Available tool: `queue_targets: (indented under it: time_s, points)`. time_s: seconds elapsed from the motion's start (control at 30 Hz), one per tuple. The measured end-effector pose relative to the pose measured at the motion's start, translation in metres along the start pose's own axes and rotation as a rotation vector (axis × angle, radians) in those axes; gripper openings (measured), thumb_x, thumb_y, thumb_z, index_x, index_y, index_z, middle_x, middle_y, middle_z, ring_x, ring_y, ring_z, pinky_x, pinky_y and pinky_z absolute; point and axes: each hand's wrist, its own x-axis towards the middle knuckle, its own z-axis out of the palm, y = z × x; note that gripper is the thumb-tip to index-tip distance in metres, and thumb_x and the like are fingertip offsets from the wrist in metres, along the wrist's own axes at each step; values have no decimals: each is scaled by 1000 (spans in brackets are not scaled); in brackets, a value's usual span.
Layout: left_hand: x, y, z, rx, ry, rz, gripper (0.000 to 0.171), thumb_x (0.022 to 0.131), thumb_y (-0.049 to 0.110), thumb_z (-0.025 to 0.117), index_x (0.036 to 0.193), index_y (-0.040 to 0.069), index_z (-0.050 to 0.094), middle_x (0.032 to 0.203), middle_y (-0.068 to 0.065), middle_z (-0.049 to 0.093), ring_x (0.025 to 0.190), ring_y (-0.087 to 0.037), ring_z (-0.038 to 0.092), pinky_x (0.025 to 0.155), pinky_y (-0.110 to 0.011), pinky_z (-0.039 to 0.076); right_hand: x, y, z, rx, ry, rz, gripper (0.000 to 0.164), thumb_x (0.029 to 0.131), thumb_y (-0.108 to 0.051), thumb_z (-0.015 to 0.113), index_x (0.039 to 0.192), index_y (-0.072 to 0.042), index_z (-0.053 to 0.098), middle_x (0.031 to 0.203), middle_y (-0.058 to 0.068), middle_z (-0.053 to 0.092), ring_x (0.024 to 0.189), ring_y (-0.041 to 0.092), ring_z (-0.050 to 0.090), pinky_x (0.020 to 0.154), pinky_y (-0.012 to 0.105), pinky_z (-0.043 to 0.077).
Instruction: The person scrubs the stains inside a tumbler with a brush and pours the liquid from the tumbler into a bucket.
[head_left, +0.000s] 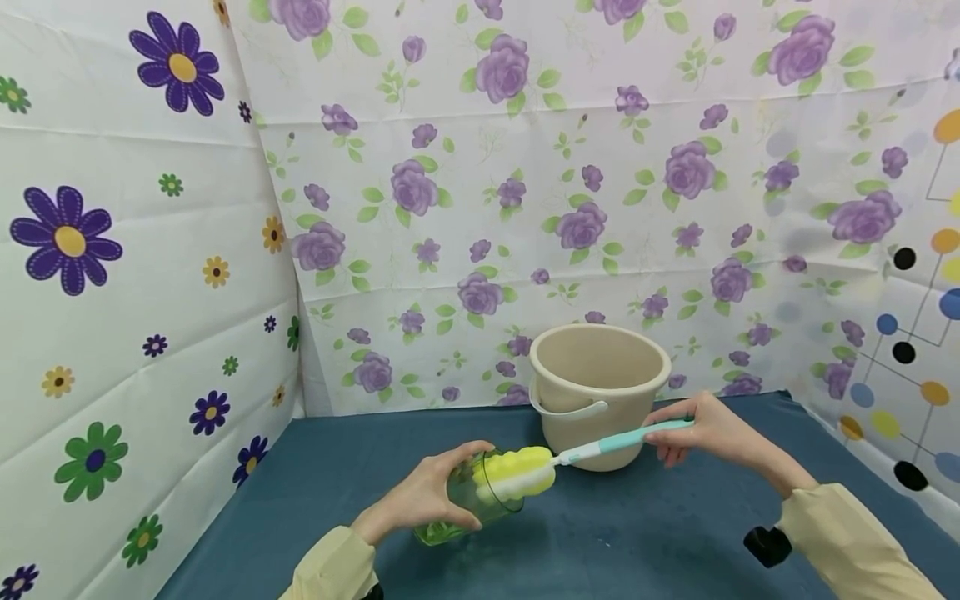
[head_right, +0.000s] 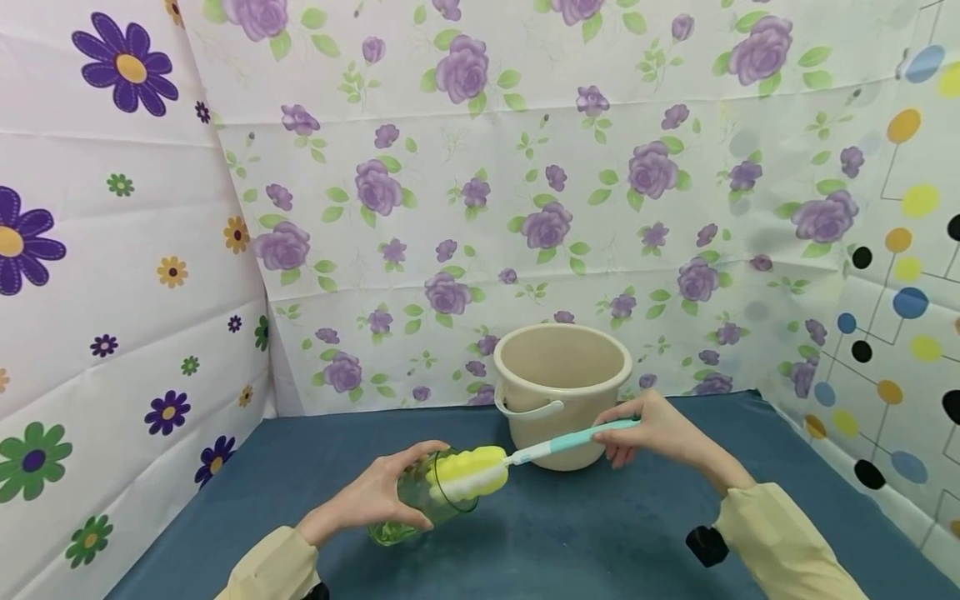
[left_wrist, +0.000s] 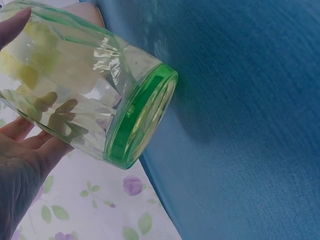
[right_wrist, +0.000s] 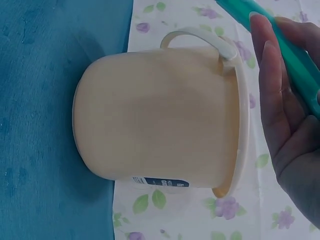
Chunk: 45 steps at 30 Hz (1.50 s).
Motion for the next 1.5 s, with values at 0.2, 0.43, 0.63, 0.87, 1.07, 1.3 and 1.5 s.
queue_targets:
  time_s: [0.2,0.43,0.63,0.87,1.07,1.3,1.5]
  points:
    - [-1,-1,0,4,-4,-6,85,66,41,78,137,41,31,135,5,38,112,-23,44,80,-48,40,1,-1,5,25,-17,8,23,86,-7,61,102,9,63,71,12,64,57,28,62,51,42,49]
    - [-1,0,0,15,1,-5,86,66,39,79,136,42,31,135,4,38,113,-23,44,81,-47,40,6,0,14,59,-41,-48,19,86,-4,60,102,6,64,71,12,64,56,28,62,49,41,49]
    - [-1,1,0,19,3,5,85,66,39,79,137,40,31,133,3,40,113,-24,44,80,-48,40,11,5,20,45,-23,-61,18,86,-6,62,100,3,66,70,12,64,55,27,61,48,41,49]
    - [0,2,0,27,3,-1,86,65,39,80,136,42,32,124,5,47,103,-17,48,73,-37,43,16,8,30,60,-27,-44,18,86,-8,62,100,1,66,71,14,64,56,28,62,49,42,49]
    - [0,2,1,40,11,9,88,64,36,81,136,42,32,122,6,48,100,-14,48,73,-35,43,23,9,41,66,-37,-37,19,85,-11,64,100,0,67,72,14,64,56,29,62,50,42,49]
    - [0,1,2,36,6,14,88,63,38,81,136,42,31,126,7,45,105,-15,47,78,-40,42,28,9,52,64,-37,-51,18,85,-5,63,99,4,66,69,11,64,55,26,62,50,44,48]
    - [-1,1,1,39,13,10,89,63,37,82,136,42,31,127,7,45,106,-16,47,77,-39,42,34,10,59,49,-29,-59,17,84,-5,63,99,4,66,68,15,64,55,27,62,49,44,48]
